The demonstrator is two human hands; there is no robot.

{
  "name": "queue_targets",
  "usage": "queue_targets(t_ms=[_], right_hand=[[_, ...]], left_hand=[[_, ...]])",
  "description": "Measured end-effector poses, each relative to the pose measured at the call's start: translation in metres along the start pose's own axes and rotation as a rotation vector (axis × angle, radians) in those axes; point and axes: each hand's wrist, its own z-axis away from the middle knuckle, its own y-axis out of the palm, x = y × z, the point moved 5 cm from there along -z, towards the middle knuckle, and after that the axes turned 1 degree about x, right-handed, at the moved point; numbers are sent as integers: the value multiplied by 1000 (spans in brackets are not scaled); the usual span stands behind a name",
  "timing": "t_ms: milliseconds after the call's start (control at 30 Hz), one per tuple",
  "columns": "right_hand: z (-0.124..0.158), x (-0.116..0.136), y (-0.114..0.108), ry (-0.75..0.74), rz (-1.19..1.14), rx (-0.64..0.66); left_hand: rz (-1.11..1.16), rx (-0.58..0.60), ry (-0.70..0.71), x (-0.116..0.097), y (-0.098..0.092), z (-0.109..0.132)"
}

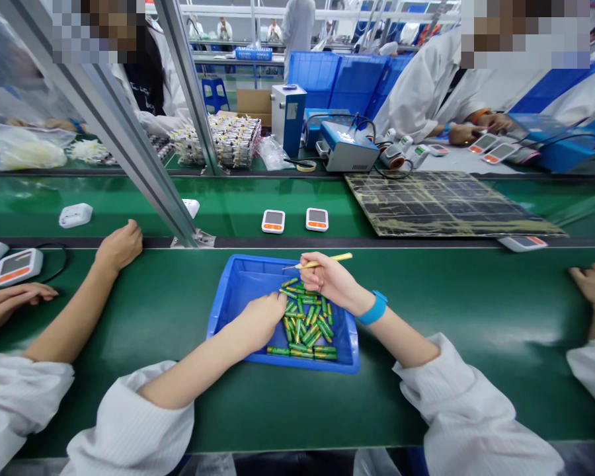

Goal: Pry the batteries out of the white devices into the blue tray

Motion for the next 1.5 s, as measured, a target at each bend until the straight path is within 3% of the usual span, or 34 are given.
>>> queue_targets(t_ms=[733,1500], right_hand=[[1,0,0,7,18,-26],[-1,-1,-1,26,13,-30]], left_hand=[[-61,52,-113,-1,4,-5],[19,-85,-159,10,13,-4]])
